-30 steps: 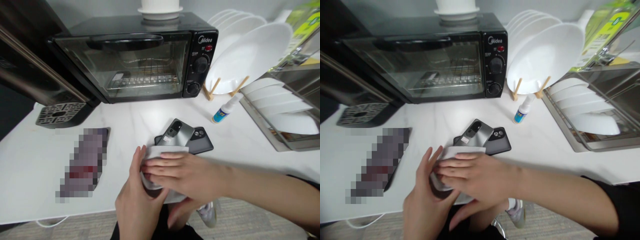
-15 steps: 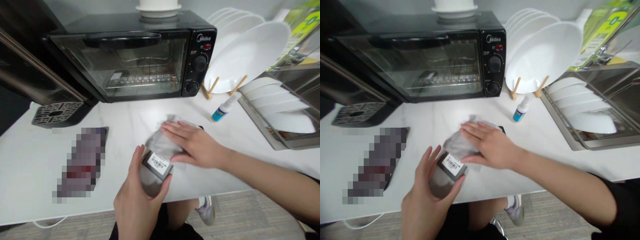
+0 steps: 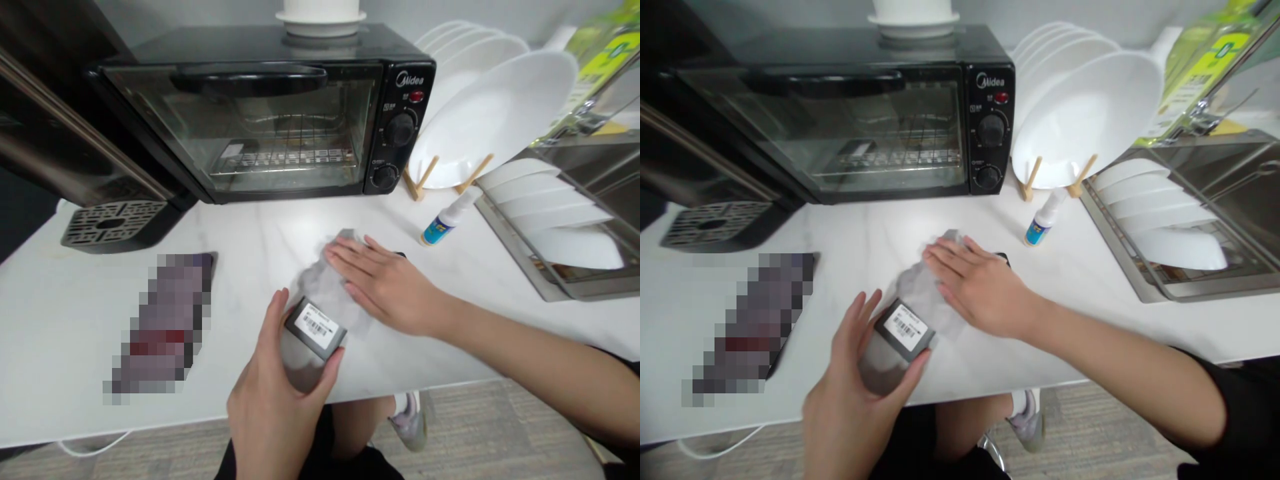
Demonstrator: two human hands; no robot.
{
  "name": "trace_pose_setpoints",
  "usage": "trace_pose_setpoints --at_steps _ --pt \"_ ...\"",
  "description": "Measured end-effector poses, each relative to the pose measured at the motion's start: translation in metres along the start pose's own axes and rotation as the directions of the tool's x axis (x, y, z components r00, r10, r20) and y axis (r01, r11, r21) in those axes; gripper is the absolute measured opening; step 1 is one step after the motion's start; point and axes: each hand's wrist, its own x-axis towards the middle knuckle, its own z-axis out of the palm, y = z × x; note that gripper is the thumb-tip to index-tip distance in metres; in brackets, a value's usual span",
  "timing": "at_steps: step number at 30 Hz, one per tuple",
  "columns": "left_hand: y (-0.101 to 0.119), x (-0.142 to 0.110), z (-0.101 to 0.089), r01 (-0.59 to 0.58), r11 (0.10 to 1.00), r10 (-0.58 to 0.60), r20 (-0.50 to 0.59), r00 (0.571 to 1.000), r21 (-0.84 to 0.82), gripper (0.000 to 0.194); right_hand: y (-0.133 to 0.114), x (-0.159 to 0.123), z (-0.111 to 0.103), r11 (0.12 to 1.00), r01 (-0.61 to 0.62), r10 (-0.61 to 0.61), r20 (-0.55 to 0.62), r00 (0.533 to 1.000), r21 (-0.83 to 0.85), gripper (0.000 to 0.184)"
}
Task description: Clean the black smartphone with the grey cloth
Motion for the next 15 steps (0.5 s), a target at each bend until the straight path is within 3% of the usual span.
trace_pose_setpoints --at_steps 3,4,5,7,9,10,12,14,15 --pt "-0.004 0.001 0.001 -0.013 1.0 0.012 0.018 1.0 0.025 0.102 -0.012 0.0 0.002 0.953 0.286 -0.296 0.109 0.949 0.102 0.049" --pt "-0.005 0.001 0.001 -0.013 1.0 0.013 0.02 1.0 0.026 0.103 -0.013 0.0 0.003 0.938 0.32 -0.336 0.119 0.934 0.132 0.049" --pt "-0.005 0.001 0.001 -0.011 1.0 0.011 0.019 1.0 0.02 0.103 -0.012 0.0 0.003 0.944 0.299 -0.315 0.112 0.943 0.139 0.049" --pt "-0.003 0.0 0.0 -0.005 1.0 0.005 0.005 1.0 0.0 0.098 -0.005 0.0 0.001 0.986 0.138 -0.144 0.057 0.988 0.091 0.052" --pt "-0.001 0.0 0.0 -0.008 1.0 0.008 -0.007 1.0 -0.011 0.094 0.002 0.0 0.0 0.999 -0.022 0.022 -0.009 1.0 0.027 0.054" --pt "-0.001 -0.001 0.0 -0.013 1.0 0.013 -0.01 1.0 -0.012 0.094 0.002 0.0 0.0 0.999 -0.036 0.036 -0.02 0.999 0.012 0.054" --pt "-0.001 -0.001 0.001 -0.01 1.0 0.01 -0.006 1.0 -0.005 0.096 -0.004 0.0 0.002 0.994 0.096 -0.098 0.031 0.995 0.043 0.054" --pt "-0.003 -0.001 0.001 -0.001 1.0 0.001 -0.002 1.0 0.002 0.098 -0.011 0.0 0.003 0.961 0.253 -0.264 0.091 0.96 0.115 0.053" --pt "-0.004 -0.001 0.002 0.0 1.0 0.0 -0.004 1.0 0.001 0.098 -0.012 0.0 0.004 0.954 0.27 -0.283 0.099 0.954 0.129 0.053"
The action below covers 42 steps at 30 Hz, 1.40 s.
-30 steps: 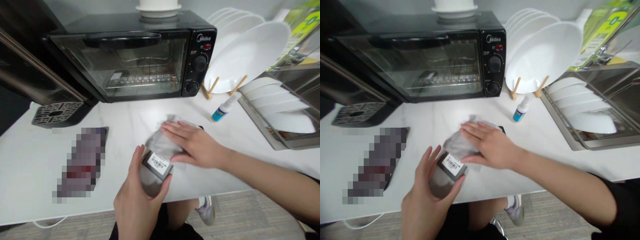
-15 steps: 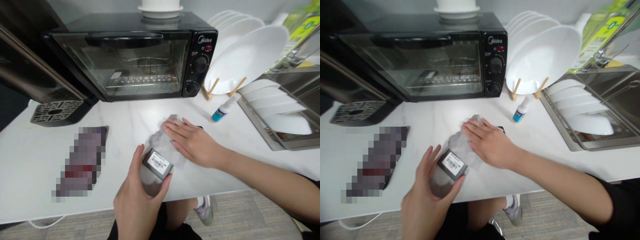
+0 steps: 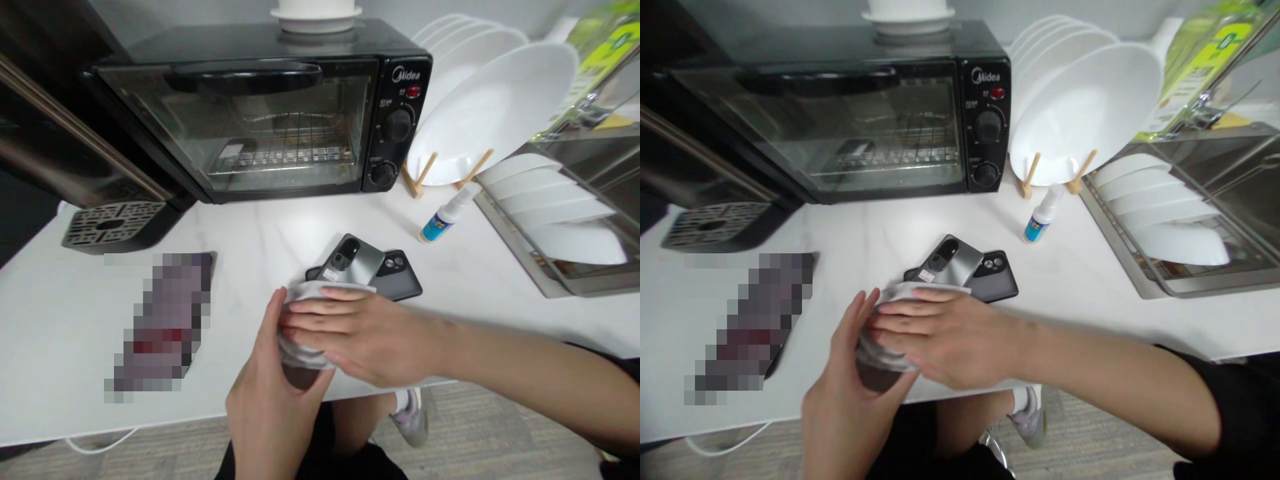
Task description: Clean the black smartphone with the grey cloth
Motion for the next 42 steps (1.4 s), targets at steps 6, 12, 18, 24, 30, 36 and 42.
trace_pose_setpoints --at_steps 6,12,18,24,30,36,42 --pt "0.002 0.003 0.002 -0.035 0.999 0.035 -0.051 0.998 0.01 0.097 0.024 -0.008 -0.006 0.934 -0.35 0.333 -0.174 0.927 -0.078 0.053" --pt "-0.002 0.006 0.004 -0.157 0.978 0.168 -0.068 0.983 0.14 0.065 0.022 -0.004 -0.005 0.98 -0.196 0.196 -0.127 0.972 0.013 0.049" --pt "-0.002 0.002 0.005 -0.179 0.984 0.177 -0.067 0.982 -0.019 0.066 0.021 0.0 -0.009 0.955 -0.287 0.257 -0.269 0.928 -0.077 0.047" --pt "-0.004 -0.009 0.006 -0.154 0.979 0.143 -0.089 0.986 -0.133 0.041 -0.008 0.009 -0.008 0.972 0.009 -0.085 -0.315 0.945 -0.235 0.033" --pt "-0.003 -0.009 0.009 -0.189 0.978 0.173 -0.162 0.972 -0.091 0.023 0.012 0.0 -0.022 0.945 -0.179 0.05 -0.422 0.905 -0.273 0.032" --pt "-0.01 -0.011 0.02 -0.263 0.963 0.268 -0.226 0.937 0.051 0.017 -0.001 0.007 -0.014 0.949 -0.154 0.023 -0.426 0.904 -0.274 0.035" --pt "-0.01 -0.01 0.023 -0.382 0.911 0.41 -0.25 0.877 0.152 0.015 0.0 0.005 -0.014 0.961 -0.053 -0.058 -0.385 0.921 -0.271 0.037"
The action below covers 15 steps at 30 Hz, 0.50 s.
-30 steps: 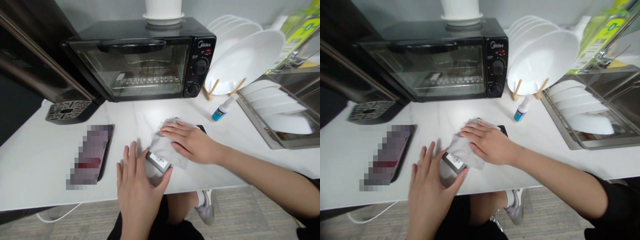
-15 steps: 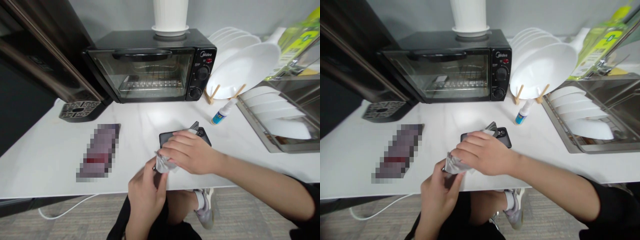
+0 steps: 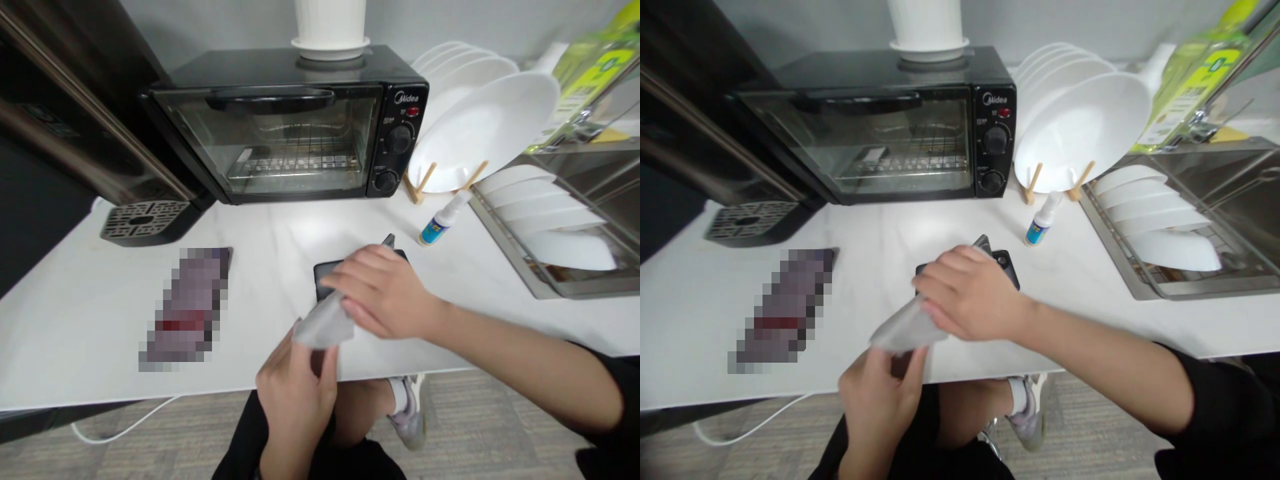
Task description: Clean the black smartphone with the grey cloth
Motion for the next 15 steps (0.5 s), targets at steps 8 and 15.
trace_pose_setpoints --at_steps 8,15 --pt "0.006 0.004 -0.002 0.032 0.999 -0.032 -0.015 0.999 -0.037 0.016 -0.004 0.001 -0.002 1.0 0.009 -0.009 -0.01 1.0 0.019 0.037" --pt "0.011 0.007 -0.002 0.058 0.994 -0.06 -0.029 0.998 -0.089 0.027 0.018 -0.005 -0.008 0.962 -0.275 0.273 -0.095 0.957 0.001 0.038"
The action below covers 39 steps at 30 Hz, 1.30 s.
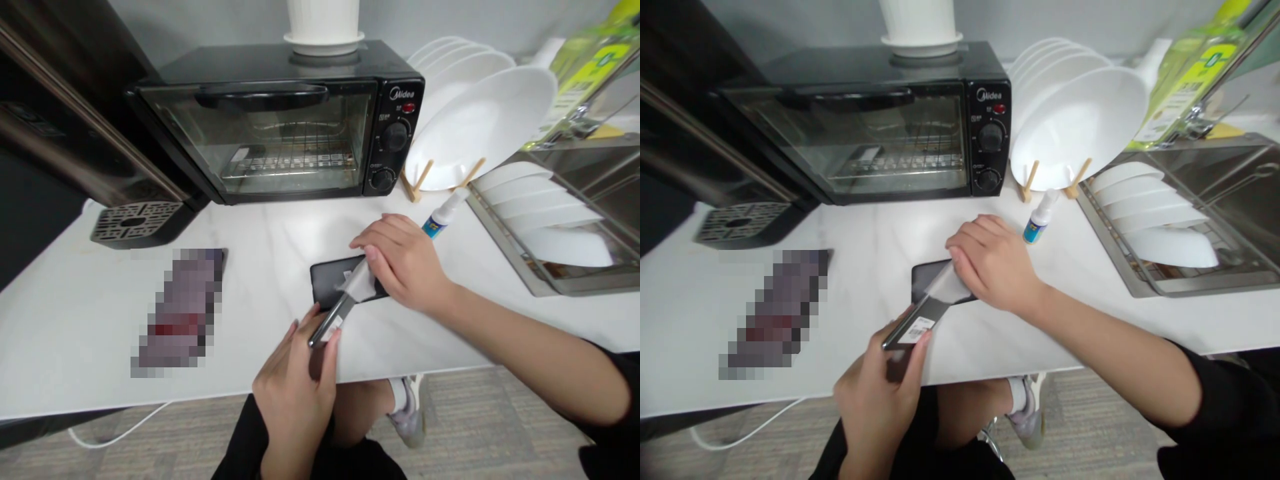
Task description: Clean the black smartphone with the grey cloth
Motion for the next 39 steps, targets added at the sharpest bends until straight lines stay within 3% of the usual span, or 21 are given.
trace_pose_setpoints --at_steps 2,4,7,9,12,14,17,18,19,21,23,24,26,28,29,30,32,34,35,37,39 --pt "0.001 0.0 0.0 -0.002 1.0 0.002 0.004 1.0 -0.014 0.029 0.0 0.0 -0.001 0.998 -0.057 0.057 0.001 0.998 0.002 0.037" --pt "-0.001 -0.002 0.001 -0.024 1.0 0.024 -0.002 1.0 0.0 0.026 -0.01 -0.001 0.002 0.993 0.112 -0.112 0.042 0.993 0.025 0.035" --pt "-0.004 -0.005 0.001 -0.075 0.997 0.076 -0.018 0.997 0.027 0.019 -0.02 -0.001 0.006 0.921 0.385 -0.389 0.08 0.918 0.061 0.037" --pt "-0.002 -0.003 0.001 -0.061 0.998 0.061 -0.016 0.998 0.0 0.02 -0.014 -0.001 0.005 0.957 0.288 -0.29 0.046 0.956 0.035 0.036" --pt "0.002 0.002 0.001 -0.017 0.999 0.017 -0.012 1.0 -0.037 0.028 -0.003 0.0 0.002 0.999 -0.033 0.033 -0.027 0.999 -0.003 0.036" --pt "0.001 0.002 0.001 -0.034 0.999 0.033 -0.012 0.999 -0.034 0.028 -0.005 0.0 0.002 1.0 -0.013 0.013 -0.018 1.0 0.006 0.035" --pt "-0.003 -0.001 0.002 -0.085 0.996 0.084 -0.024 0.996 -0.011 0.023 -0.016 -0.001 0.006 0.954 0.296 -0.298 0.032 0.954 0.049 0.034" --pt "-0.003 -0.002 0.002 -0.087 0.996 0.087 -0.026 0.996 0.003 0.022 -0.017 -0.001 0.007 0.94 0.338 -0.339 0.029 0.94 0.054 0.034" --pt "-0.003 -0.002 0.002 -0.081 0.997 0.081 -0.024 0.996 0.012 0.022 -0.015 -0.001 0.007 0.948 0.313 -0.315 0.017 0.949 0.051 0.034" --pt "-0.001 -0.001 0.0 -0.041 0.999 0.041 -0.008 0.999 0.008 0.025 -0.006 0.0 0.005 0.993 0.11 -0.109 -0.027 0.994 0.037 0.035" --pt "0.002 0.001 -0.001 -0.022 1.0 0.022 0.003 1.0 -0.013 0.029 -0.001 0.0 0.003 0.997 -0.076 0.077 -0.053 0.996 0.033 0.037" --pt "0.003 0.001 -0.001 -0.023 0.999 0.023 0.003 1.0 -0.024 0.029 -0.002 0.0 0.003 0.995 -0.096 0.098 -0.056 0.994 0.031 0.037" --pt "0.002 0.0 -0.001 -0.035 0.999 0.035 0.009 0.999 -0.026 0.027 -0.008 0.0 0.005 0.999 0.044 -0.043 -0.024 0.999 0.027 0.034" --pt "0.0 -0.002 0.0 -0.038 0.999 0.038 0.017 0.999 -0.012 0.023 -0.014 0.0 0.007 0.966 0.257 -0.258 0.014 0.966 0.031 0.032" --pt "0.0 -0.003 0.0 -0.032 0.999 0.032 0.02 0.999 -0.01 0.023 -0.014 0.0 0.008 0.954 0.299 -0.3 0.019 0.954 0.031 0.033" --pt "0.0 -0.003 0.001 -0.022 1.0 0.023 0.021 1.0 -0.01 0.023 -0.011 0.001 0.008 0.963 0.27 -0.27 0.01 0.963 0.027 0.034" --pt "0.002 -0.002 0.0 0.002 1.0 -0.001 0.016 1.0 -0.013 0.027 0.0 0.002 0.007 0.999 0.049 -0.049 -0.038 0.998 0.021 0.038" --pt "0.004 0.0 0.0 0.003 1.0 -0.003 0.006 1.0 -0.017 0.031 0.005 0.002 0.005 0.99 -0.138 0.139 -0.076 0.987 0.024 0.04" --pt "0.004 0.0 0.0 -0.001 1.0 0.001 0.003 1.0 -0.017 0.031 0.003 0.002 0.004 0.988 -0.15 0.152 -0.083 0.985 0.023 0.04" --pt "0.003 -0.001 0.001 -0.024 1.0 0.024 -0.001 1.0 -0.016 0.027 -0.009 0.001 0.006 1.0 0.007 -0.007 -0.05 0.999 0.009 0.035" --pt "0.0 -0.003 0.001 -0.062 0.998 0.062 -0.016 0.998 0.006 0.02 -0.02 0.0 0.009 0.966 0.257 -0.257 0.01 0.966 0.017 0.033"
